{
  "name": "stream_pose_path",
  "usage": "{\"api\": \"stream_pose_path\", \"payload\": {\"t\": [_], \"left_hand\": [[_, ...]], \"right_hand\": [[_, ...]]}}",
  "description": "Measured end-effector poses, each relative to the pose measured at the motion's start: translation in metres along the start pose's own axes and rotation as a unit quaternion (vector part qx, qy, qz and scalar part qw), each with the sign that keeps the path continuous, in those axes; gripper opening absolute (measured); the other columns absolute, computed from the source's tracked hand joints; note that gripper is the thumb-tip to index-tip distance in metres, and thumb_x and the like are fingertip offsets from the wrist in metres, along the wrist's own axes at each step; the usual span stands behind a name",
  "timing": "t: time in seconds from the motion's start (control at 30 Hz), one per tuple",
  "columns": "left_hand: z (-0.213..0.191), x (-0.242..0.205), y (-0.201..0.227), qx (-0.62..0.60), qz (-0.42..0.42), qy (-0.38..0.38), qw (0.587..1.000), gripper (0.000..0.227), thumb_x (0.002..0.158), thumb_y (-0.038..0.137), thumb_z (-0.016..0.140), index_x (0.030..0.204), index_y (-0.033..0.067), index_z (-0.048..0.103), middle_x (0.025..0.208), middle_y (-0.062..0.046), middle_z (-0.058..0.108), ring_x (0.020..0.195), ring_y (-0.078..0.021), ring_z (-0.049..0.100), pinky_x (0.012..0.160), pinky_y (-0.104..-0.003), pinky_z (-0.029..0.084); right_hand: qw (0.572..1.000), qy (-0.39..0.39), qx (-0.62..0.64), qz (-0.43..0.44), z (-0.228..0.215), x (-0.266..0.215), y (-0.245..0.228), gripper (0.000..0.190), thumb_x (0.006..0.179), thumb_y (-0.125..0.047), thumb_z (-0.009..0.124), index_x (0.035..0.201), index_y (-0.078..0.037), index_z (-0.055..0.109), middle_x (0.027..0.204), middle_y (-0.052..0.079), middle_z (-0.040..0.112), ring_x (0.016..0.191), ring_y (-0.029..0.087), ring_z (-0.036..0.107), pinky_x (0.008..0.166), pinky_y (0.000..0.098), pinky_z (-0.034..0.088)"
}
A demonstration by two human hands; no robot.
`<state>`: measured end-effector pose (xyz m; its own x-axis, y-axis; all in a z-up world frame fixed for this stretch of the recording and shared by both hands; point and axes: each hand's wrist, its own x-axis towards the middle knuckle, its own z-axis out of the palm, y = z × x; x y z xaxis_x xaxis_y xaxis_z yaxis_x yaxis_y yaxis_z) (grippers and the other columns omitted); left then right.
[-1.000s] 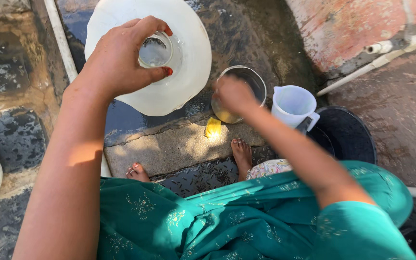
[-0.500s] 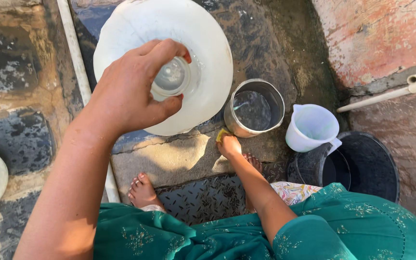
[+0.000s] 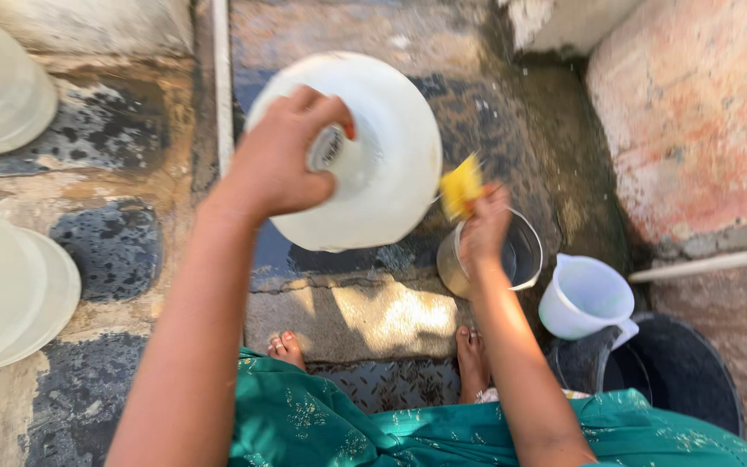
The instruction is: The person cleans large plastic water jugs by scrubbing the interior with a long-handled brush and wiping the exterior with a yellow sponge before shaking and rinsing them.
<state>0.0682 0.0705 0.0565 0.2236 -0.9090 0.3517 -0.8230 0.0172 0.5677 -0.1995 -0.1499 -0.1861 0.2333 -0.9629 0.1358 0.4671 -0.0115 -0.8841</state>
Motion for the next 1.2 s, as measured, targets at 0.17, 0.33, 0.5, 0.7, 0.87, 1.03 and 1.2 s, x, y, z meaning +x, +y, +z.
{"api": "stream_pose_path", "payload": {"t": [0.17, 0.33, 0.5, 0.7, 0.87, 1.03, 1.2], "left_hand": [[0.016, -0.003, 0.009, 0.015, 0.029, 0.056, 0.998, 0.035, 0.076, 0.033, 0.082, 0.103, 0.0203, 0.066, 0.106, -0.007, 0.063, 0.1, -0.0338, 0.061, 0.083, -0.046, 0.053], [0.031, -0.003, 0.01, 0.05, -0.029, 0.159, 0.986, 0.052, 0.079, 0.043, 0.086, 0.113, 0.0115, 0.063, 0.102, -0.013, 0.062, 0.089, -0.0381, 0.064, 0.072, -0.05, 0.051], [0.022, -0.006, 0.002, 0.041, -0.011, 0.073, 0.996, 0.035, 0.079, 0.031, 0.082, 0.101, 0.0118, 0.063, 0.098, -0.012, 0.065, 0.088, -0.0381, 0.066, 0.075, -0.05, 0.052], [0.007, -0.024, 0.002, 0.053, 0.031, 0.102, 0.993, 0.03, 0.078, 0.028, 0.078, 0.098, 0.0115, 0.064, 0.097, -0.013, 0.065, 0.09, -0.0387, 0.065, 0.073, -0.05, 0.052], [0.019, -0.028, -0.005, 0.115, -0.13, 0.182, 0.968, 0.024, 0.101, 0.032, 0.065, 0.094, 0.0098, 0.06, 0.095, -0.011, 0.062, 0.084, -0.0363, 0.061, 0.069, -0.05, 0.051], [0.019, -0.03, -0.017, 0.148, -0.016, 0.17, 0.974, 0.016, 0.096, 0.025, 0.064, 0.092, 0.0105, 0.06, 0.092, -0.009, 0.062, 0.083, -0.0332, 0.061, 0.069, -0.048, 0.052], [0.006, -0.03, -0.034, 0.136, -0.088, 0.102, 0.982, 0.014, 0.096, 0.025, 0.062, 0.092, 0.0113, 0.061, 0.093, -0.009, 0.064, 0.085, -0.028, 0.065, 0.073, -0.043, 0.054]], "right_hand": [[0.83, -0.157, -0.388, -0.368, 0.113, -0.018, -0.098, 0.024, 0.087, 0.004, 0.055, 0.111, -0.002, 0.053, 0.122, 0.019, 0.06, 0.118, 0.035, 0.062, 0.104, 0.0503, 0.05], [0.658, -0.329, -0.535, -0.416, 0.151, -0.111, -0.084, 0.032, 0.088, -0.019, 0.069, 0.108, 0.003, 0.058, 0.116, 0.024, 0.06, 0.111, 0.043, 0.057, 0.097, 0.0547, 0.045], [0.618, -0.323, -0.614, -0.369, 0.142, -0.073, -0.075, 0.037, 0.098, -0.02, 0.061, 0.128, 0.002, 0.06, 0.13, 0.023, 0.06, 0.124, 0.041, 0.055, 0.111, 0.0533, 0.041], [0.794, -0.332, -0.456, -0.226, 0.183, 0.023, -0.097, 0.042, 0.118, -0.031, 0.046, 0.142, 0.001, 0.059, 0.153, 0.022, 0.054, 0.149, 0.04, 0.046, 0.126, 0.0479, 0.033], [0.526, -0.428, -0.649, -0.345, 0.181, -0.122, -0.085, 0.11, 0.091, -0.075, 0.045, 0.158, 0.007, 0.017, 0.166, 0.027, 0.015, 0.154, 0.041, 0.011, 0.123, 0.0524, 0.01], [0.588, -0.365, -0.643, -0.33, 0.172, -0.088, -0.085, 0.107, 0.093, -0.078, 0.034, 0.161, 0.003, 0.017, 0.169, 0.023, 0.017, 0.157, 0.039, 0.012, 0.125, 0.0542, 0.005], [0.801, -0.263, -0.534, -0.063, 0.153, 0.023, -0.06, 0.078, 0.106, -0.06, 0.016, 0.165, -0.014, 0.039, 0.169, 0.019, 0.029, 0.16, 0.037, 0.017, 0.132, 0.0499, 0.003]]}}
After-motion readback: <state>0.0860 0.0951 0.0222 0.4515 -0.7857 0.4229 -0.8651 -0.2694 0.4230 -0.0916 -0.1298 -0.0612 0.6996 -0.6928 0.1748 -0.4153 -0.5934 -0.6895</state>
